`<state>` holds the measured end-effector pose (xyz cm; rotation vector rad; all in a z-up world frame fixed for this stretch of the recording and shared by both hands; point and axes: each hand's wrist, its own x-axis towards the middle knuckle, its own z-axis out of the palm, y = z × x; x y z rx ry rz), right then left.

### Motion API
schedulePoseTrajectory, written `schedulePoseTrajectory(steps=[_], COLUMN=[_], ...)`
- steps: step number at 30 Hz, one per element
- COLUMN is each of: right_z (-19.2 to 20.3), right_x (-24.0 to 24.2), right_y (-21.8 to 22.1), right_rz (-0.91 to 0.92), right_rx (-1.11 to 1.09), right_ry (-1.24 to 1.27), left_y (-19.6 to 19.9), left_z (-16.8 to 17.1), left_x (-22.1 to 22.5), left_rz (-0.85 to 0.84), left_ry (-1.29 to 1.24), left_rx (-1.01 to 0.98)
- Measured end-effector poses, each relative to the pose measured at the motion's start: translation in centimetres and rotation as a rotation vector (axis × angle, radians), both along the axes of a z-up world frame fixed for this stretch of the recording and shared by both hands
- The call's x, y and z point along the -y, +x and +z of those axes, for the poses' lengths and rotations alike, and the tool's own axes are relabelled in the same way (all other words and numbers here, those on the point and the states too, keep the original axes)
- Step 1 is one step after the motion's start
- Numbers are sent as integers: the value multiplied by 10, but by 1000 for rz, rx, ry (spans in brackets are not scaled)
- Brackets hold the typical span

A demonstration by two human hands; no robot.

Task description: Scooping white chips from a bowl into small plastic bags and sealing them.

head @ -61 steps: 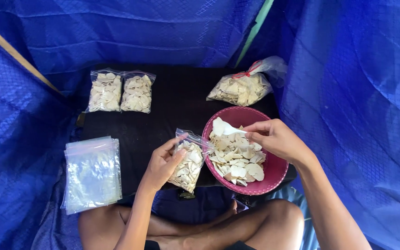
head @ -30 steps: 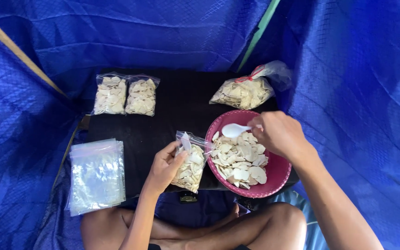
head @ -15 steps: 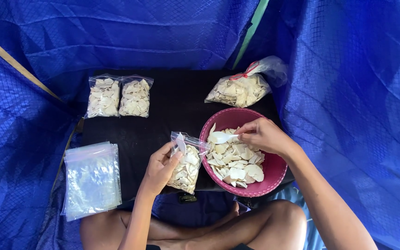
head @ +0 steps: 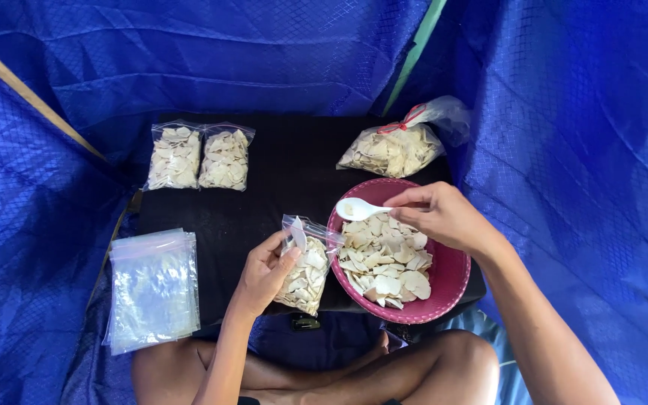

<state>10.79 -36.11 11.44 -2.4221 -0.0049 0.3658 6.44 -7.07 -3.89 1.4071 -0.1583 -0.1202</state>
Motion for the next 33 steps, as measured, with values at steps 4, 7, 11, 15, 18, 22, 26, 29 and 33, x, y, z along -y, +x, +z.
schedulePoseTrajectory(steps=[4, 7, 11, 15, 18, 22, 26, 29, 33], right_z=[30, 40, 35, -3, -28, -38, -36, -33, -40], right_x=[-36, -58, -41, 0, 9, 3, 4, 6, 8], right_y=[-9, -16, -15, -4, -4, -2, -3, -4, 0], right_rz=[114, 284, 214, 54, 69, 102, 44, 14, 13], right_rx=[67, 213, 270, 206, 276, 342, 143, 77, 58], right_ry=[-39, -319, -618, -824, -825, -747, -427, -281, -158], left_y=[-2, -2, -4, -4, -9, -6, -7, -8, -9], left_z=[0, -4, 0, -8, 3, 2, 4, 6, 8], left_x=[-1, -1, -2, -3, -6, -1, -3, -6, -6], left_rz=[3, 7, 23, 44, 23, 16, 20, 13, 12], left_ry=[-5, -43, -36, -6, 13, 7, 1, 8, -1], left_rx=[2, -33, -33, -41, -34, -3, 2, -5, -9])
